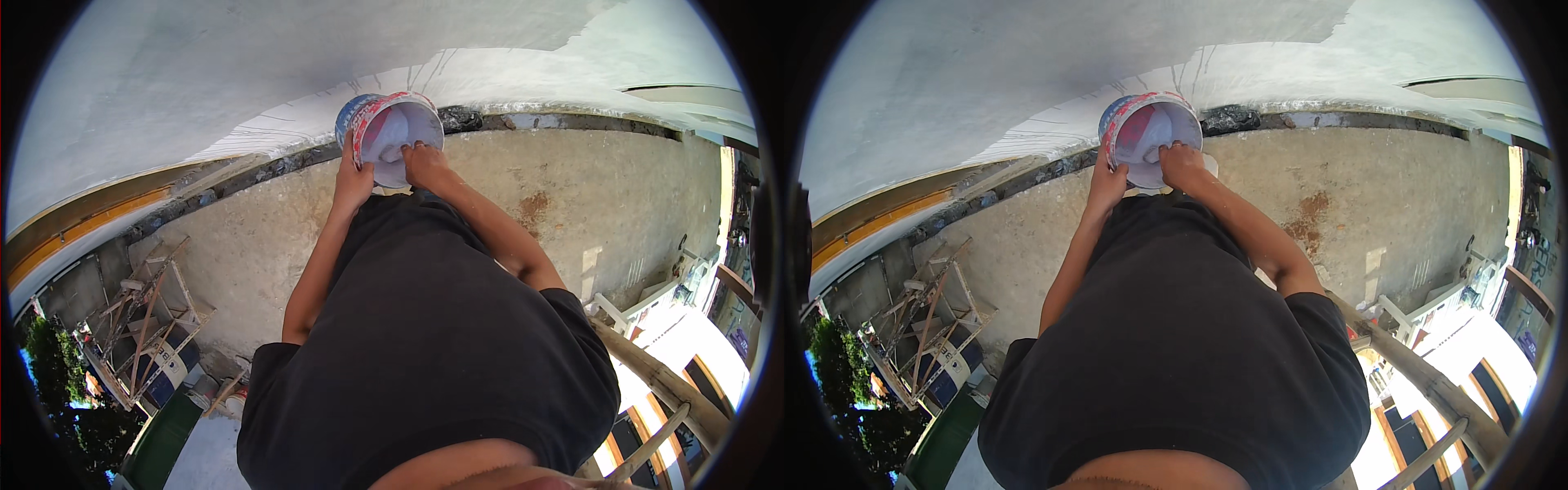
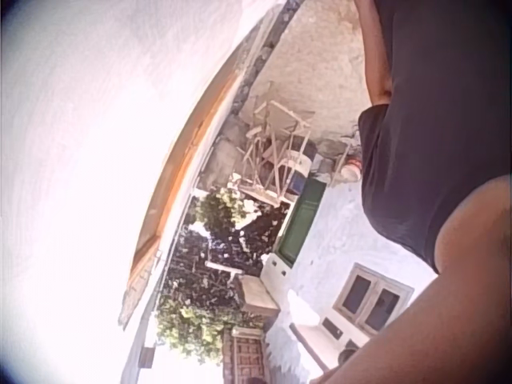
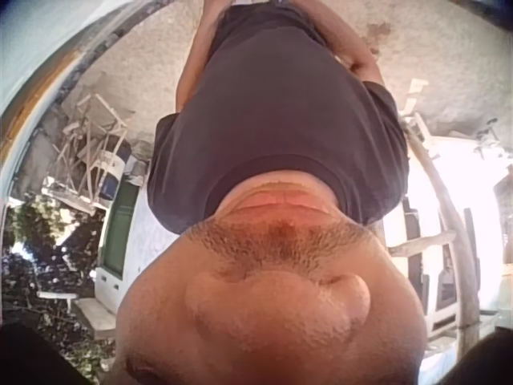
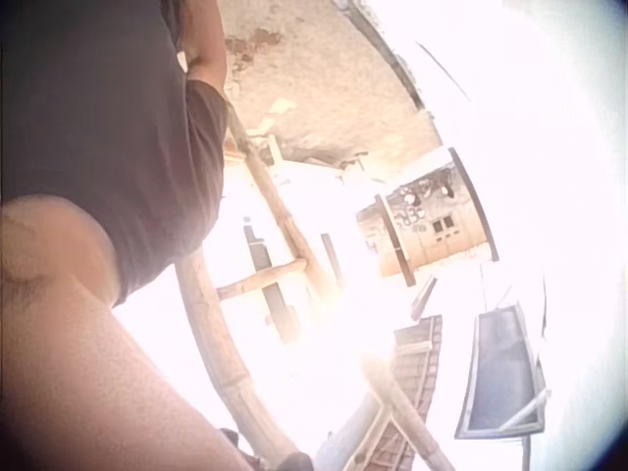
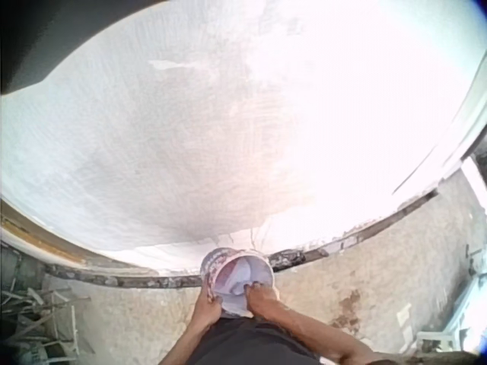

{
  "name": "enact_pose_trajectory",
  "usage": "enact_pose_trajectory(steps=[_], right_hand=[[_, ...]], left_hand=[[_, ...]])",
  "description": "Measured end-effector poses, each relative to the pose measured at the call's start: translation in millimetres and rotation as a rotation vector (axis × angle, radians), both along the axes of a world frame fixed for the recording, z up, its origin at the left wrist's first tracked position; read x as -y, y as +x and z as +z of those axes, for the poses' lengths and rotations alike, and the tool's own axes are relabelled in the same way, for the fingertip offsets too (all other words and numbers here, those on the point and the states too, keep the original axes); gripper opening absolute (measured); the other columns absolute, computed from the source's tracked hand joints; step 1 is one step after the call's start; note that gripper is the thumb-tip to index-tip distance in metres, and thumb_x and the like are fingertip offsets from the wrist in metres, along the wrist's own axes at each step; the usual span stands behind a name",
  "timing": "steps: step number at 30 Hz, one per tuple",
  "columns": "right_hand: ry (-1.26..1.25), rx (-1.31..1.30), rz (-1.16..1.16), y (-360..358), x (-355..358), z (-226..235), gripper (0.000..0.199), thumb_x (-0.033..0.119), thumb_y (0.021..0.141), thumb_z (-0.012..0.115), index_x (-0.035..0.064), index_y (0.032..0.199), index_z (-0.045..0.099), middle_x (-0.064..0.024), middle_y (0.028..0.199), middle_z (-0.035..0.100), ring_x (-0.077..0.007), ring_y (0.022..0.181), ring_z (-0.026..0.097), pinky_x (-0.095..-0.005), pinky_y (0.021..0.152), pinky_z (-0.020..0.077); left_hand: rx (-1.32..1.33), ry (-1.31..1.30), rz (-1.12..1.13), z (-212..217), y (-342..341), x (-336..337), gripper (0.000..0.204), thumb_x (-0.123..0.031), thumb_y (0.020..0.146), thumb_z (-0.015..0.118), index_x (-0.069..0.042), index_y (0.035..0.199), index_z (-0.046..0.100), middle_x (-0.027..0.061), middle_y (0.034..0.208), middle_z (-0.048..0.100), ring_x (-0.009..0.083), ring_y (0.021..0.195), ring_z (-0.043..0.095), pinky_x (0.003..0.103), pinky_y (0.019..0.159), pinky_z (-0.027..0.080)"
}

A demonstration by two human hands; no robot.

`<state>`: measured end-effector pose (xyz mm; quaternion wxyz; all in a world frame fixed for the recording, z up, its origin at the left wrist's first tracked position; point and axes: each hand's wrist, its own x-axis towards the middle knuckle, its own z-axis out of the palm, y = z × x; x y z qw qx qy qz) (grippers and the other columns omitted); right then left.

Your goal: Painting a wall with white paint using a brush and a handheld bucket.

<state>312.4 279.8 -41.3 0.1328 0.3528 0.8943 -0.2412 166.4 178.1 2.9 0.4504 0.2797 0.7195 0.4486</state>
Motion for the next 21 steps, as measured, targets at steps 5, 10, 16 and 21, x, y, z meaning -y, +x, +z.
enact_pose_trajectory(steps=[5, 10, 16, 21], right_hand=[[-0.058, -0.036, -0.140, 15, -15, 50, 0.036, 0.023, 0.096, 0.045, 0.0036, 0.125, 0.054, -0.0237, 0.096, 0.067, -0.0418, 0.088, 0.065, -0.0505, 0.079, 0.0519], [-0.124, -0.324, -0.240, 60, -27, 58, 0.040, 0.034, 0.100, 0.041, 0.0049, 0.126, 0.051, -0.0236, 0.088, 0.068, -0.0429, 0.085, 0.065, -0.0538, 0.075, 0.0496], [-0.104, -0.561, -0.301, 95, -32, 48, 0.033, 0.030, 0.098, 0.050, 0.0113, 0.125, 0.053, -0.0198, 0.092, 0.069, -0.0396, 0.081, 0.066, -0.0516, 0.068, 0.0508], [0.045, -0.720, -0.274, 119, -43, 44, 0.030, 0.027, 0.097, 0.054, 0.0117, 0.122, 0.055, -0.0158, 0.092, 0.069, -0.0370, 0.079, 0.066, -0.0481, 0.065, 0.0520]], left_hand=[[0.166, 0.009, 0.071, -6, 2, -6, 0.075, 0.005, 0.081, 0.045, 0.000, 0.151, 0.019, 0.0207, 0.143, 0.043, 0.0271, 0.129, 0.047, 0.033, 0.106, 0.036], [0.237, -0.090, 0.139, 6, 5, -18, 0.066, 0.006, 0.079, 0.043, -0.007, 0.143, 0.028, 0.0186, 0.129, 0.049, 0.0334, 0.112, 0.057, 0.044, 0.089, 0.053], [0.293, -0.126, 0.191, 8, 21, -29, 0.068, 0.005, 0.079, 0.044, -0.011, 0.142, 0.026, 0.0201, 0.125, 0.049, 0.0368, 0.101, 0.064, 0.047, 0.074, 0.063], [0.387, -0.154, 0.182, 3, 24, -42, 0.069, 0.005, 0.080, 0.043, -0.013, 0.144, 0.023, 0.0188, 0.131, 0.045, 0.0384, 0.108, 0.060, 0.049, 0.076, 0.062]])
